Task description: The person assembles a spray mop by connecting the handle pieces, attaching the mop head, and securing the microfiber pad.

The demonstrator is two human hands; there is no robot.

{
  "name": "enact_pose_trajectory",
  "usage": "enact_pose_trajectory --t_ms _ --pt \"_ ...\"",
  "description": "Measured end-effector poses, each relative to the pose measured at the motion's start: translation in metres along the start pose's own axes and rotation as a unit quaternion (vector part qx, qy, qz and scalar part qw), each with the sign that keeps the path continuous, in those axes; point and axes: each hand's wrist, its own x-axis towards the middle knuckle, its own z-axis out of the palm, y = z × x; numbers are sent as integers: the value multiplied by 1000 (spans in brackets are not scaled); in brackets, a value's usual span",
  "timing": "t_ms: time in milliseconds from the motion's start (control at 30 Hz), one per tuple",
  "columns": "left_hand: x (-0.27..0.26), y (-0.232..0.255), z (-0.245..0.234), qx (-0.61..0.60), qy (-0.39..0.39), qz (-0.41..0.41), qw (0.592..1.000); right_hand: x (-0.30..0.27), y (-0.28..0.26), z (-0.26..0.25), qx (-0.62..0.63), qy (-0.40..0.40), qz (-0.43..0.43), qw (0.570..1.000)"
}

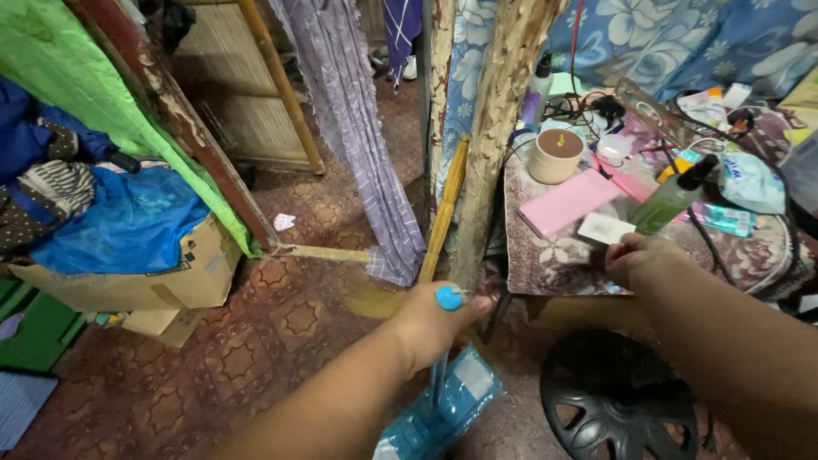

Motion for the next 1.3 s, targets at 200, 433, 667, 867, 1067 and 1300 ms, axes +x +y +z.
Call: enact_pose_trajectory --t_ms 200,433,667,867,1067,1300 --pt "14 -3 -4 10 -25 18 999 44 -14 -4 -27 3 -21 999" --pt "17 -5 -2 115 -28 34 992 37 -3 -42 -124 -31 -18 992" --pt "-6 -17 14 -1 -15 50 999 -118 104 -101 -177 -150 136 963" --pt "-70 -24 23 47 35 158 986 -285 169 -178 -342 -154 142 916" --pt "-186 -44 49 -1 87 207 974 -401 188 -283 -322 -157 119 926" --pt "-374 -53 145 32 -84 283 955 -556 212 -372 -252 -229 160 927"
